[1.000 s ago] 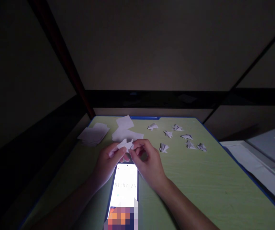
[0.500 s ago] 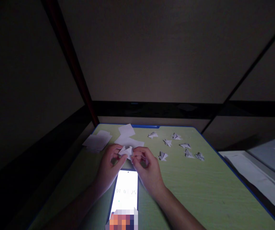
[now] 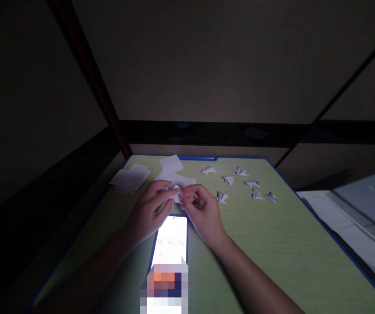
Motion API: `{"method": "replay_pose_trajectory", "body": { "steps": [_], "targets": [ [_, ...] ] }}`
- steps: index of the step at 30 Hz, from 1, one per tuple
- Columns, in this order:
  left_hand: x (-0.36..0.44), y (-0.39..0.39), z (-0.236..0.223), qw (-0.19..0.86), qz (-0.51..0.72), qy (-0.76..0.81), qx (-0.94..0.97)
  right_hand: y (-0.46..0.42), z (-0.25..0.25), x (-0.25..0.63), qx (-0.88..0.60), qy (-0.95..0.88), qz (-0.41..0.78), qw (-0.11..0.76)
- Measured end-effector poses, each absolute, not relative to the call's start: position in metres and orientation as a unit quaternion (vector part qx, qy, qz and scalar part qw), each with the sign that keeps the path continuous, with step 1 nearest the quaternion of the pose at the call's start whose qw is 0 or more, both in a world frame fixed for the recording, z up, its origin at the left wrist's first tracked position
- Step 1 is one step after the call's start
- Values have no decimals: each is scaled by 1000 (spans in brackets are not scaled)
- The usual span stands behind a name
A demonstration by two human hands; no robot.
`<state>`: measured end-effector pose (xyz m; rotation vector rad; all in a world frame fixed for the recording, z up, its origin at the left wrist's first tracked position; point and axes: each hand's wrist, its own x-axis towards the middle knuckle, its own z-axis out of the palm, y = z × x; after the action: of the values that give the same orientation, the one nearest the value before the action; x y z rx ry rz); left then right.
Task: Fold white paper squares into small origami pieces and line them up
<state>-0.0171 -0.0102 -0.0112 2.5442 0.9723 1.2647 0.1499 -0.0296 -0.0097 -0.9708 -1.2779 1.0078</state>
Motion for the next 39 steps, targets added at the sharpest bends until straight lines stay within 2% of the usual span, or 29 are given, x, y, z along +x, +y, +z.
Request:
{"method": "replay_pose_trajectory", "body": {
  "steps": [11,22,34,39],
  "targets": [
    [-15,-12,-5,138,405,299,853,-29,-8,152,-431,-555,424,571],
    [-13,-14,-8,226,435,300,818,-29,-7,153,-405,-545,468,566],
    [-10,-13,-12,194,481,298,801,-25,-8,154,-420,-485,520,564],
    [-10,-14,-11,232,475,289,798,-24,-9,154,-421,-479,520,568]
  ]
}}
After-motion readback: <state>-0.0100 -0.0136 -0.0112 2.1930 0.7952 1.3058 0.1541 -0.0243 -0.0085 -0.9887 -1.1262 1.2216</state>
